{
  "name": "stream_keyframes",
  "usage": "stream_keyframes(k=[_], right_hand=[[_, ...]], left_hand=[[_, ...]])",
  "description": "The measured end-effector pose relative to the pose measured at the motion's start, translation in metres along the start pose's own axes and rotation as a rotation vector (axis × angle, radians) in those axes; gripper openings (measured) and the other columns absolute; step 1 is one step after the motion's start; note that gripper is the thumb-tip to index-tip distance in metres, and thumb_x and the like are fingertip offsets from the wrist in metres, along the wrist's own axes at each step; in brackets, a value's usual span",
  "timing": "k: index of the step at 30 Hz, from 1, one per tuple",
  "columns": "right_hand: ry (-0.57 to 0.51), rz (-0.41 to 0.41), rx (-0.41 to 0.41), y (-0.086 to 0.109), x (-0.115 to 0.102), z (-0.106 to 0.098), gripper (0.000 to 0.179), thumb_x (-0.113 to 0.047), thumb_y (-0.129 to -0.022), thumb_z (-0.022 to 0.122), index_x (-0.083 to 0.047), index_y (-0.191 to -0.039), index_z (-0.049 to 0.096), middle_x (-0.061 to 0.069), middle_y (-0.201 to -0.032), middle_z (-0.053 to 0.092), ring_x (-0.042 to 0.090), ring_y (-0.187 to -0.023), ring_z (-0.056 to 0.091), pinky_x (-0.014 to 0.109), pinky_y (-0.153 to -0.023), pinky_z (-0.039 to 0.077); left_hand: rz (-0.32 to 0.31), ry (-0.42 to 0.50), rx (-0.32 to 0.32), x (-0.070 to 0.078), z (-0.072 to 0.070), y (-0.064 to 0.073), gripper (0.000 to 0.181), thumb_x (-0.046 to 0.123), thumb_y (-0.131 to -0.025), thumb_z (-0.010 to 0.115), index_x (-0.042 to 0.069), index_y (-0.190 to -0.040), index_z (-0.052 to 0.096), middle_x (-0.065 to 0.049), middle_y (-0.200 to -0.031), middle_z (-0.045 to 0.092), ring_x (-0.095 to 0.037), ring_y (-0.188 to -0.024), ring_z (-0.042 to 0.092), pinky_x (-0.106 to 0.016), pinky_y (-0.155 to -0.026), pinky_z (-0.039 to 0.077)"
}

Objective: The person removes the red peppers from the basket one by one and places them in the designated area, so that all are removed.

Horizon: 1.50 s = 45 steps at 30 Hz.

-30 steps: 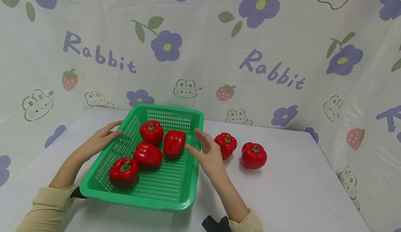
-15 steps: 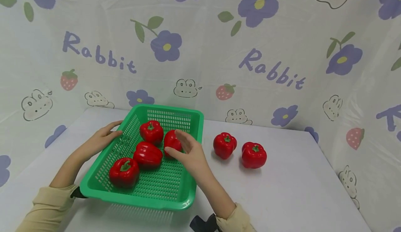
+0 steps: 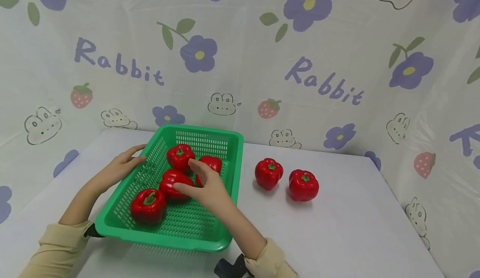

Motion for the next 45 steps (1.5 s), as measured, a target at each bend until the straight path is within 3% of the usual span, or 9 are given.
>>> stream_keyframes(k=[15, 19, 30, 45], right_hand=[[0.059, 0.048, -0.173, 0.004, 0.0, 0.039, 0.07, -0.026, -0.087, 0.073, -0.01, -0.147, 0.041, 0.007, -0.152, 0.045, 0.028, -0.144, 0.038, 0.047, -0.108, 0.044], [0.044, 0.078, -0.205, 0.0, 0.0, 0.046, 0.068, -0.025, -0.088, 0.073, -0.011, -0.147, 0.042, 0.006, -0.151, 0.047, 0.027, -0.143, 0.039, 0.046, -0.11, 0.041], [0.076, 0.11, -0.272, -0.015, -0.004, 0.056, 0.061, -0.021, -0.088, 0.072, -0.011, -0.143, 0.048, 0.007, -0.145, 0.053, 0.022, -0.138, 0.046, 0.042, -0.114, 0.038], [0.189, 0.108, -0.307, -0.021, 0.0, 0.063, 0.064, -0.022, -0.086, 0.074, -0.009, -0.143, 0.047, 0.007, -0.147, 0.052, 0.021, -0.14, 0.044, 0.038, -0.113, 0.039]], left_hand=[[-0.012, -0.004, 0.004, 0.003, 0.002, 0.01, 0.061, 0.032, -0.105, 0.042, 0.005, -0.155, 0.02, -0.03, -0.122, 0.063, -0.026, -0.094, 0.071, -0.037, -0.076, 0.059], [-0.006, -0.008, -0.001, 0.002, -0.001, 0.005, 0.06, 0.032, -0.105, 0.041, 0.005, -0.155, 0.021, -0.03, -0.122, 0.063, -0.027, -0.094, 0.071, -0.038, -0.077, 0.059], [0.005, -0.014, -0.02, -0.004, -0.006, -0.007, 0.061, 0.032, -0.105, 0.041, 0.004, -0.155, 0.02, -0.03, -0.122, 0.063, -0.028, -0.097, 0.07, -0.041, -0.082, 0.058], [0.007, 0.003, -0.028, -0.003, -0.005, -0.007, 0.06, 0.031, -0.106, 0.041, 0.004, -0.155, 0.019, -0.031, -0.125, 0.061, -0.03, -0.098, 0.071, -0.041, -0.08, 0.059]])
Point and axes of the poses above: each hand's wrist, its own y-axis away from the middle knuckle, its own z-axis out of the palm, x = y × z, the point moved 7 cm from there along -y, towards the middle knuckle
